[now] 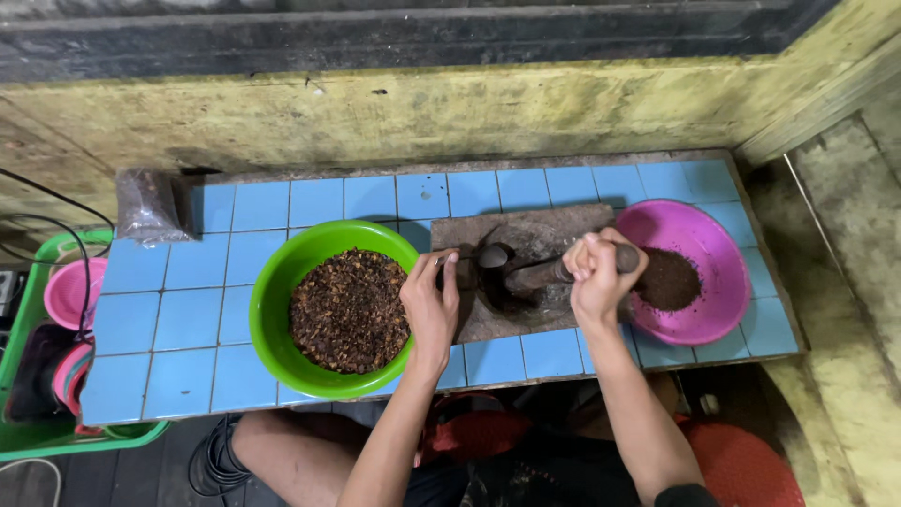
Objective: The person uses a wooden pestle to grind cocoa beans in a stone mortar. They repeatedly scoop beans from a green bowl into the mortar, grind them, and transfer the ground material into a pink bowl.
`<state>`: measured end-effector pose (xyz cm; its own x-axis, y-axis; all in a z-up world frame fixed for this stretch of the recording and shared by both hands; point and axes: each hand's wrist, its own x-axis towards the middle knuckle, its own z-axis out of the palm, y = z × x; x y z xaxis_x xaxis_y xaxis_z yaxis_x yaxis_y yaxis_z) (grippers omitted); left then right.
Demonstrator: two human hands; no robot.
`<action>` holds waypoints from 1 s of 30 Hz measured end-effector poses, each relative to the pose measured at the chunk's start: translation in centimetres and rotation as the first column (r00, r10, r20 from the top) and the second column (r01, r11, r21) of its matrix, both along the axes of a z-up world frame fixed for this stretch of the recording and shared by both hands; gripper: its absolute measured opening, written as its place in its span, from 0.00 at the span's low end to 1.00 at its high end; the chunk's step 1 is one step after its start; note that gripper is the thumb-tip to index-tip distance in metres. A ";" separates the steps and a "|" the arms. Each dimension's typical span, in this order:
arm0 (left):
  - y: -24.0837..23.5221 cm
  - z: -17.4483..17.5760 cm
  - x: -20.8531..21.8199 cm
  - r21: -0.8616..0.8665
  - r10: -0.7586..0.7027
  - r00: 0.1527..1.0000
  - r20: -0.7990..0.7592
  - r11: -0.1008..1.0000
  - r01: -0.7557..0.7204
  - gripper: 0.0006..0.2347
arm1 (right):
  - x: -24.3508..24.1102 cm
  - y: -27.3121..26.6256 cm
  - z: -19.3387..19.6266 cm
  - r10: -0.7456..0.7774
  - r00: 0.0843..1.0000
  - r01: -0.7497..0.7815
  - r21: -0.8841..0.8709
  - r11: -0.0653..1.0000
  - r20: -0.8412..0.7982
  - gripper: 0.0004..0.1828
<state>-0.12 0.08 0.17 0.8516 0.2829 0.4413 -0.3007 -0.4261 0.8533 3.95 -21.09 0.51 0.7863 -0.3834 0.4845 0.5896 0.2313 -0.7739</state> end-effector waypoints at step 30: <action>0.1 0.5 0.3 -0.022 0.006 1.000 0.022 1.000 -0.005 0.05 | 1.5 1.4 -0.9 0.093 0.994 -0.094 -0.007 0.996 -0.063 0.22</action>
